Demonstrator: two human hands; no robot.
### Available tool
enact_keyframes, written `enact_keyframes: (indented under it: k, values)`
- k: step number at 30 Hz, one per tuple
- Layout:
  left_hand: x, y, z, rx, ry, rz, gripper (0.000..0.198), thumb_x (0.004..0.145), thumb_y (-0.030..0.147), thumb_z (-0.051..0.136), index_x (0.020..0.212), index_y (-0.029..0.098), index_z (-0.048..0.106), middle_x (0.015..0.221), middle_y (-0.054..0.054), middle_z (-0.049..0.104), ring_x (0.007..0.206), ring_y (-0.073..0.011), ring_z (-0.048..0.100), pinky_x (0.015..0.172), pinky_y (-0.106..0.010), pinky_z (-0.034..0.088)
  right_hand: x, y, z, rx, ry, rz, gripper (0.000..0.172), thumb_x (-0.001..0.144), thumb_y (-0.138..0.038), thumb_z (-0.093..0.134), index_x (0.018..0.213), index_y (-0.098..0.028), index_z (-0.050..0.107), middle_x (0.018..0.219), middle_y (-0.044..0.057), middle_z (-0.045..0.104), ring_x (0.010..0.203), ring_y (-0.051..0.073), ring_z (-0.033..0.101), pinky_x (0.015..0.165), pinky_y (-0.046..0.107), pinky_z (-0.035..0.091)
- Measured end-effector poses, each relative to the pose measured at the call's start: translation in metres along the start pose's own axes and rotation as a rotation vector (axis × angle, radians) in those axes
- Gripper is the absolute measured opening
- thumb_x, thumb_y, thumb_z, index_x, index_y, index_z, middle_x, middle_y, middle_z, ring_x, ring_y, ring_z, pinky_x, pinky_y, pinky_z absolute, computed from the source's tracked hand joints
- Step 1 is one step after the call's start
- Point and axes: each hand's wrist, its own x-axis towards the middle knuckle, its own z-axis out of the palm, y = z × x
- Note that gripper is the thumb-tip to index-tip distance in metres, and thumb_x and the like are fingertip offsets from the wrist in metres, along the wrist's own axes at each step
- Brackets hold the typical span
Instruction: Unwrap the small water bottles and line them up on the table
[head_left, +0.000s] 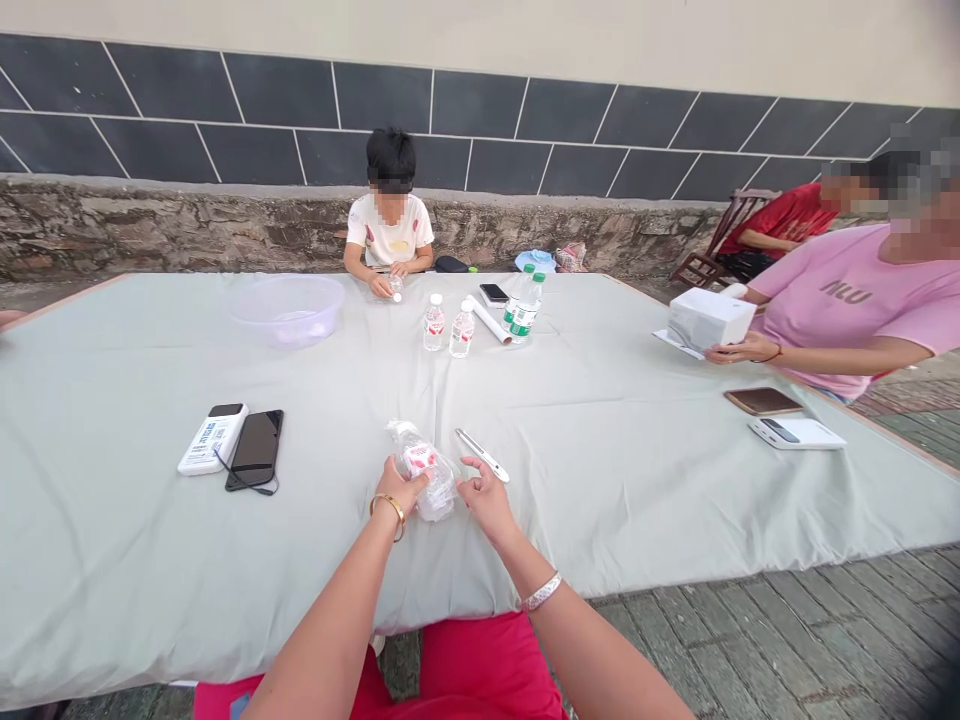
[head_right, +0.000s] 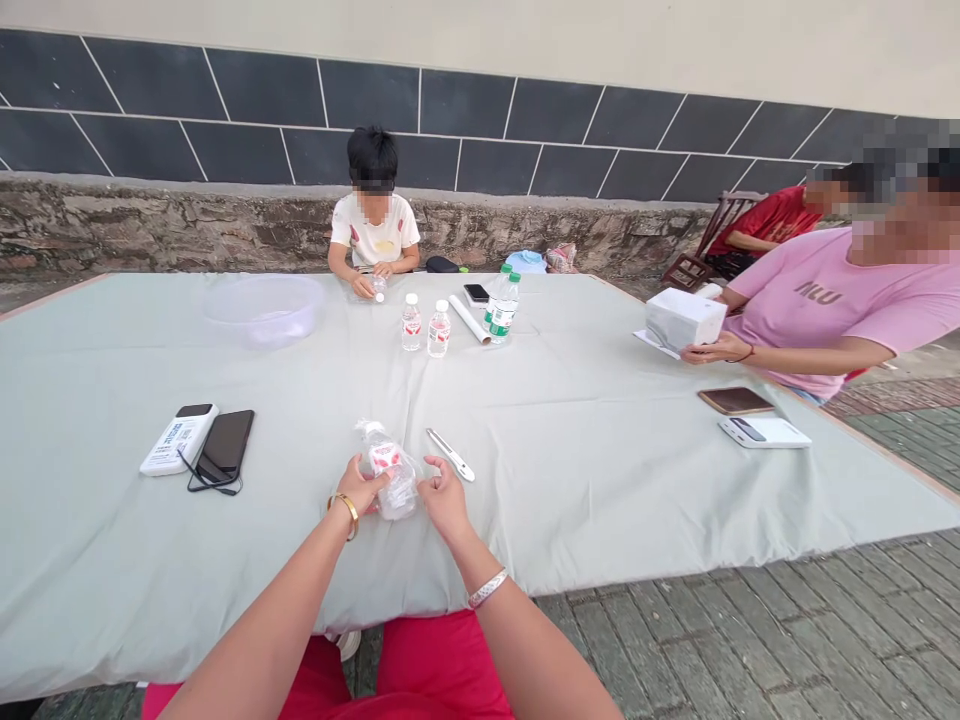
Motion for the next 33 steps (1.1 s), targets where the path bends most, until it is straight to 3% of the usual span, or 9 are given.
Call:
enact_keyframes:
  k: [5,8,11,13,15,20,22,28,33]
  values:
    - [-0.001,0.009,-0.004,0.055,-0.103,-0.109,0.077,0.062,0.053,0.071,0.122,0.012,0.046,0.102,-0.016,0.066,0.063,-0.0202,0.065,0.051,-0.029,0.051,-0.005,-0.005,-0.005,-0.382,0.075,-0.300,0.037,0.074,-0.031,0.056,0.110,-0.020,0.058,0.064,-0.004,0.052,0.053,0.013,0.047,0.058,0.028,0.041]
    - [-0.002,0.011,-0.004,0.081,-0.105,-0.109,0.074,0.064,0.054,0.070,0.121,0.013,0.045,0.101,-0.015,0.067,0.061,-0.0190,0.065,0.050,-0.029,0.050,-0.008,-0.012,-0.005,-0.575,-0.075,-0.468,0.032,0.077,-0.038,0.060,0.107,-0.024,0.062,0.087,0.002,0.056,0.068,0.015,0.053,0.067,0.031,0.044]
    - [-0.003,0.010,-0.005,0.089,-0.117,-0.104,0.074,0.065,0.055,0.069,0.120,0.013,0.044,0.101,-0.015,0.067,0.061,-0.0183,0.065,0.050,-0.028,0.050,-0.005,-0.020,-0.008,-0.699,-0.237,-0.547,0.017,0.076,-0.031,0.065,0.092,-0.025,0.067,0.094,0.005,0.054,0.086,0.020,0.053,0.078,0.034,0.044]
    - [-0.003,0.010,-0.006,0.092,-0.121,-0.097,0.072,0.066,0.056,0.068,0.119,0.013,0.045,0.102,-0.015,0.067,0.062,-0.0180,0.065,0.051,-0.027,0.049,-0.002,-0.024,-0.012,-0.741,-0.297,-0.566,0.005,0.077,-0.027,0.064,0.080,-0.024,0.067,0.094,0.005,0.055,0.091,0.021,0.052,0.081,0.036,0.043]
    - [-0.001,0.011,-0.007,0.102,-0.110,-0.081,0.074,0.066,0.056,0.068,0.121,0.013,0.044,0.108,-0.017,0.065,0.066,-0.0184,0.066,0.054,-0.027,0.050,-0.001,-0.027,-0.016,-0.727,-0.357,-0.584,0.007,0.080,-0.027,0.061,0.077,-0.023,0.066,0.096,0.006,0.057,0.093,0.021,0.052,0.083,0.037,0.043]
    - [0.010,0.017,-0.004,0.173,-0.038,-0.005,0.085,0.057,0.051,0.076,0.125,0.013,0.042,0.108,-0.017,0.064,0.083,-0.0248,0.066,0.068,-0.031,0.049,-0.002,-0.033,-0.020,-0.648,-0.512,-0.565,0.013,0.083,-0.029,0.057,0.093,-0.025,0.065,0.103,0.005,0.061,0.086,0.019,0.057,0.081,0.033,0.044]
    - [0.014,0.018,-0.001,0.179,-0.031,0.008,0.084,0.059,0.052,0.075,0.125,0.013,0.041,0.106,-0.016,0.065,0.083,-0.0247,0.066,0.067,-0.031,0.049,-0.002,-0.033,-0.017,-0.685,-0.503,-0.533,0.018,0.080,-0.027,0.061,0.098,-0.027,0.064,0.093,0.003,0.062,0.077,0.018,0.057,0.075,0.031,0.044]
    - [0.015,0.017,0.005,0.112,-0.064,-0.022,0.081,0.068,0.051,0.067,0.131,0.014,0.033,0.106,-0.013,0.065,0.078,-0.0205,0.066,0.056,-0.027,0.049,0.003,-0.034,-0.017,-0.750,-0.559,-0.558,0.010,0.083,-0.022,0.054,0.076,-0.023,0.062,0.079,0.002,0.059,0.070,0.016,0.053,0.068,0.028,0.040]
    - [0.016,0.022,-0.002,0.146,0.005,-0.001,0.074,0.067,0.041,0.068,0.130,0.016,0.036,0.109,-0.012,0.064,0.091,-0.0224,0.064,0.070,-0.029,0.048,0.008,-0.024,-0.031,-0.636,-0.489,-0.495,0.013,0.083,-0.025,0.052,0.075,-0.022,0.061,0.079,0.003,0.057,0.070,0.015,0.052,0.067,0.028,0.041]
